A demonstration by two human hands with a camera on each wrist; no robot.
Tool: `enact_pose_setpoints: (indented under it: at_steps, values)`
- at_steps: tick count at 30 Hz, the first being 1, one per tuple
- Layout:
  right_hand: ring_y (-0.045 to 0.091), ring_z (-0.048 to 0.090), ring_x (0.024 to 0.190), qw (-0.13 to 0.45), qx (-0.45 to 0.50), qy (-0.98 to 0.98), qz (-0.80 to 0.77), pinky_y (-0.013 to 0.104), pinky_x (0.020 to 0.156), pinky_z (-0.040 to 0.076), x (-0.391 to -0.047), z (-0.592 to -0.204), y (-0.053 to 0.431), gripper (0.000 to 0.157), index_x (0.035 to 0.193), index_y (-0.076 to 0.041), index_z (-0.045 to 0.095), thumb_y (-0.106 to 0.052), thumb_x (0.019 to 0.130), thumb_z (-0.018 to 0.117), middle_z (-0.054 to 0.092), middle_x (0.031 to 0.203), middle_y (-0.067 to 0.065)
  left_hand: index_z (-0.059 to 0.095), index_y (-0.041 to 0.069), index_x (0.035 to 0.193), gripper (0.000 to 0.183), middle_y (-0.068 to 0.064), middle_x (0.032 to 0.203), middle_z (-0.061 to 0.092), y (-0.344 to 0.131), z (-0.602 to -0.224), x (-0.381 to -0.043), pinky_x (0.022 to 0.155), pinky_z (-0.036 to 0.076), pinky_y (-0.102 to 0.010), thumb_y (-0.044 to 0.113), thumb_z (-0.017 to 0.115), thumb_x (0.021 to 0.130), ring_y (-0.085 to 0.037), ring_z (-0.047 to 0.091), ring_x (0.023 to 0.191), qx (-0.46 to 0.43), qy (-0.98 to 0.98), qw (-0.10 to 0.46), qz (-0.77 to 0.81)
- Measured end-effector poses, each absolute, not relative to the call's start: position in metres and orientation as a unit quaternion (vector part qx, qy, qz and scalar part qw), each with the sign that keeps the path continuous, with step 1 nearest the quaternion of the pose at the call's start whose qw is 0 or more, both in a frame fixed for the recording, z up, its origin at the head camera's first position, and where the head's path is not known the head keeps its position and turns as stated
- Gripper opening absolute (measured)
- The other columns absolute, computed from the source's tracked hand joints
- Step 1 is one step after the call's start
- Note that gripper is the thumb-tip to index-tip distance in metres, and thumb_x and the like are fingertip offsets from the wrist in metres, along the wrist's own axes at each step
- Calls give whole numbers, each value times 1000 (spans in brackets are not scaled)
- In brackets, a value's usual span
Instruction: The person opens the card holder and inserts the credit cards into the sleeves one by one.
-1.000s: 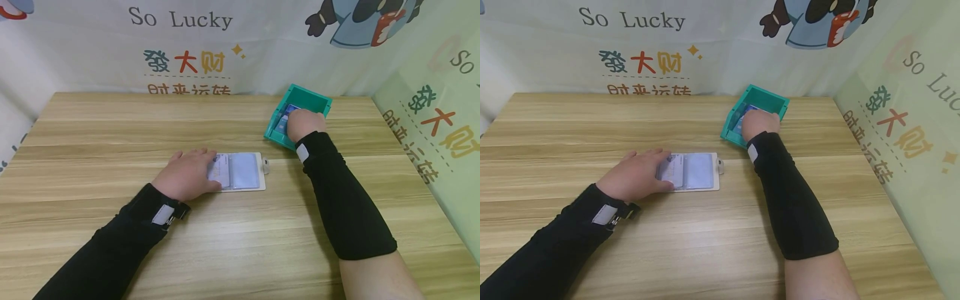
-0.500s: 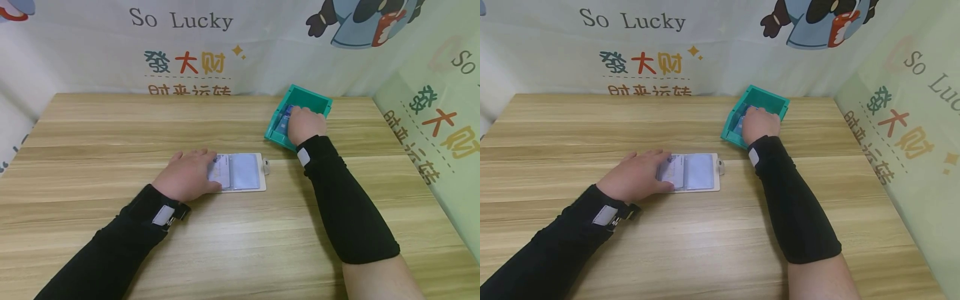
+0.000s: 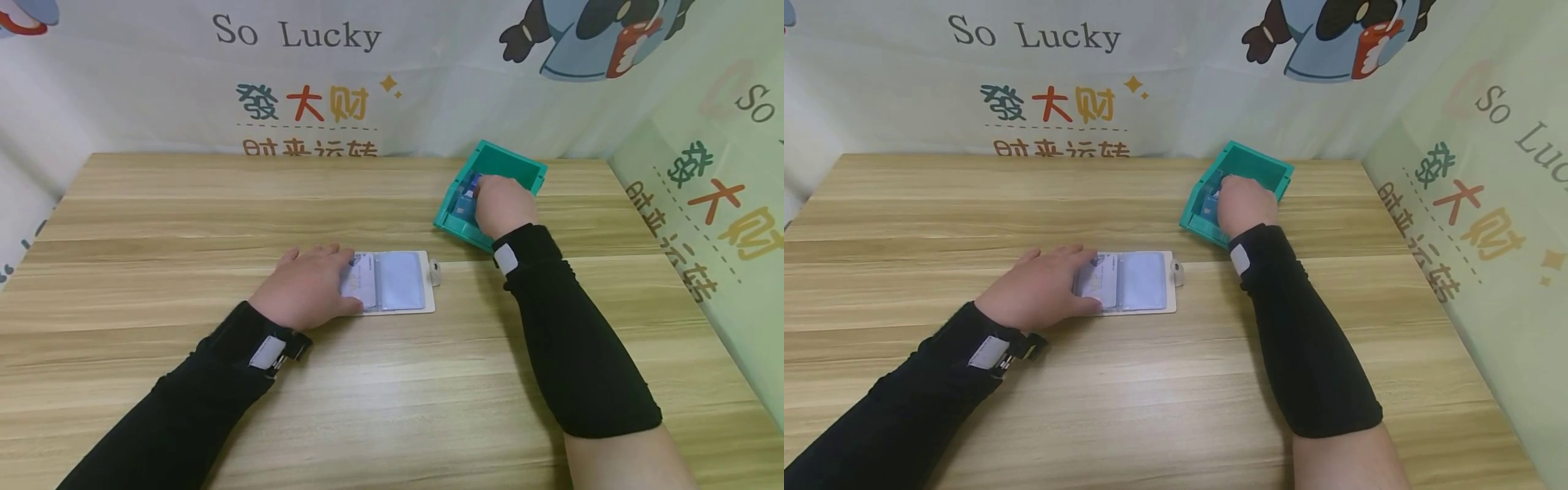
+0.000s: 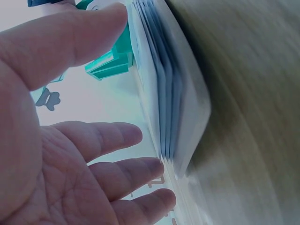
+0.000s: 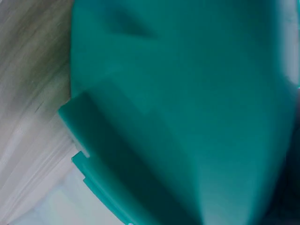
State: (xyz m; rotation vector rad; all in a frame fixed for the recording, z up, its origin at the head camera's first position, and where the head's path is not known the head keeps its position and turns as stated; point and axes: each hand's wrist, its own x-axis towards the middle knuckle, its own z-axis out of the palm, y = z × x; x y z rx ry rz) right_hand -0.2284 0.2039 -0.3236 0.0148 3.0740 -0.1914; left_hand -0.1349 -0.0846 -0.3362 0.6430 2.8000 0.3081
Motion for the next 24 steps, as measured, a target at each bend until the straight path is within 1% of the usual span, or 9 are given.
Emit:
enact_pose_setpoints:
  at_steps: [4,6,9,16,24]
  values:
    - [29,56,94,34,-3,996,-81,49,82,50,-225,-320,204,29,117,-5,63,-5,95,44,62,114,16,36,4,142,84,-18,145,34,-84,-336,-135,105,14,-61,49,69,79,-30,24,132,221,962,126,104]
    - [29,56,95,27,-6,995,-94,48,84,49,-223,-319,205,29,117,-4,63,-3,94,45,63,112,15,37,4,142,84,-18,145,34,-84,-336,-135,105,14,-61,50,68,79,-30,24,132,221,962,126,104]
    - [30,56,96,9,-12,994,-112,47,86,48,-220,-315,207,26,115,-3,63,-5,94,48,64,109,16,37,4,142,84,-19,145,34,-84,-336,-135,105,14,-61,50,68,79,-30,24,132,222,962,124,103]
    - [31,56,99,-35,-14,989,-142,47,84,49,-211,-303,210,24,114,-2,64,-11,95,52,65,109,16,36,5,143,83,-19,146,32,-84,-336,-134,106,14,-61,50,67,80,-31,23,132,222,962,122,104]
    - [29,58,94,-70,-28,982,-172,45,81,49,-198,-296,210,24,111,-1,65,-14,96,53,66,106,16,37,5,142,81,-19,146,32,-83,-335,-133,105,15,-61,51,66,82,-30,23,132,225,962,116,102]
